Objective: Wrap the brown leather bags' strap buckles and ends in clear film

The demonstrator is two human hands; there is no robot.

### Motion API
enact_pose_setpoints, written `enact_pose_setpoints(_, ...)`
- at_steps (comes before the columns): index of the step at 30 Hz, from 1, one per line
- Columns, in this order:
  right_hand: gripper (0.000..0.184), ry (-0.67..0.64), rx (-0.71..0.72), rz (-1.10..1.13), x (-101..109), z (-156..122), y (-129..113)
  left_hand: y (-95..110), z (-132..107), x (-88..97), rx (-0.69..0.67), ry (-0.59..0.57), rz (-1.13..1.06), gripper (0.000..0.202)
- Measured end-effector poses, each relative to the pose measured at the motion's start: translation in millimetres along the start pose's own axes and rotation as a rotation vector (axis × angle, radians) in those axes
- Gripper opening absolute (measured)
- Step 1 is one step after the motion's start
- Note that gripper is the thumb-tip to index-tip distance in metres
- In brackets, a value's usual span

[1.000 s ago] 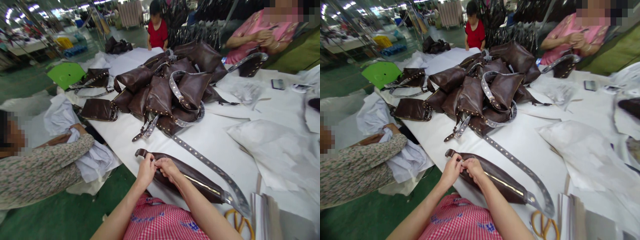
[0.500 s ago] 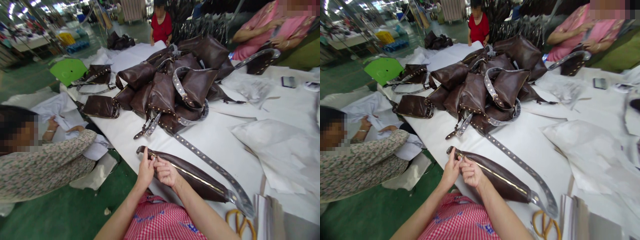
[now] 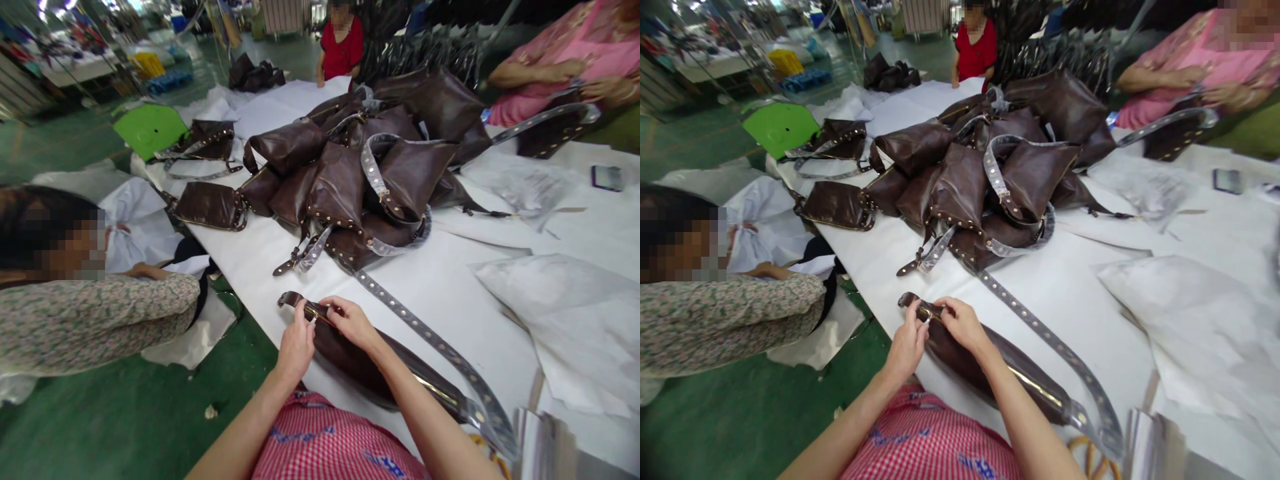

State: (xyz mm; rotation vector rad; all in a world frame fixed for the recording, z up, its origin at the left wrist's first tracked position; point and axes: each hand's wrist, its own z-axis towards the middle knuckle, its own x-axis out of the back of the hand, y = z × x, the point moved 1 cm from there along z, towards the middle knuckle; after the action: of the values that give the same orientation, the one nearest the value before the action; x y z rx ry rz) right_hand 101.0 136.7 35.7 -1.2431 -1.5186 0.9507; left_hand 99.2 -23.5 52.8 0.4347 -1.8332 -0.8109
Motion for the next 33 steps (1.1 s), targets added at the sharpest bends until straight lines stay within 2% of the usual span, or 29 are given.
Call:
enact_pose_setpoints(3,0.050,-0.126,0.334,-0.231,6,19,-11,-1,0,-1.0,0.004,-0.005,0.070,0.055)
enact_pose_setpoints(5,0.058,-0.247,0.423,-0.291,10,30,-18,-1,0,-1.0,0.012,-0.009,0.105,0.056)
enact_pose_setpoints(7,0.053,-0.321,0.397,-0.348,11,38,-24,-2,-1,-1.1,0.015,-0.018,0.134,0.057)
enact_pose_setpoints(11,0.036,-0.388,0.228,-0.414,7,48,-32,-2,-2,-2.6,0.024,-0.027,0.165,0.060)
enact_pose_setpoints(14,0.033,-0.437,0.176,-0.410,3,51,-34,-2,-3,-4.3,0.028,-0.016,0.156,0.063)
enact_pose_setpoints(16,0.038,-0.472,0.199,-0.428,2,55,-33,-3,-4,-5.2,0.023,-0.014,0.148,0.063)
enact_pose_setpoints(20,0.058,-0.614,0.372,-0.580,1,64,-32,-5,-5,-6.0,0.026,-0.006,0.139,0.064)
enact_pose_setpoints(24,0.052,-0.710,0.376,-0.672,3,73,-39,-6,-4,-5.7,0.033,-0.024,0.159,0.067)
enact_pose_setpoints(30,0.046,-0.750,0.183,-0.555,18,66,-50,-3,-3,-3.2,0.043,-0.046,0.136,0.071)
enact_pose_setpoints(33,0.051,-0.748,0.179,-0.441,22,56,-46,-4,-3,-3.2,0.049,-0.044,0.129,0.071)
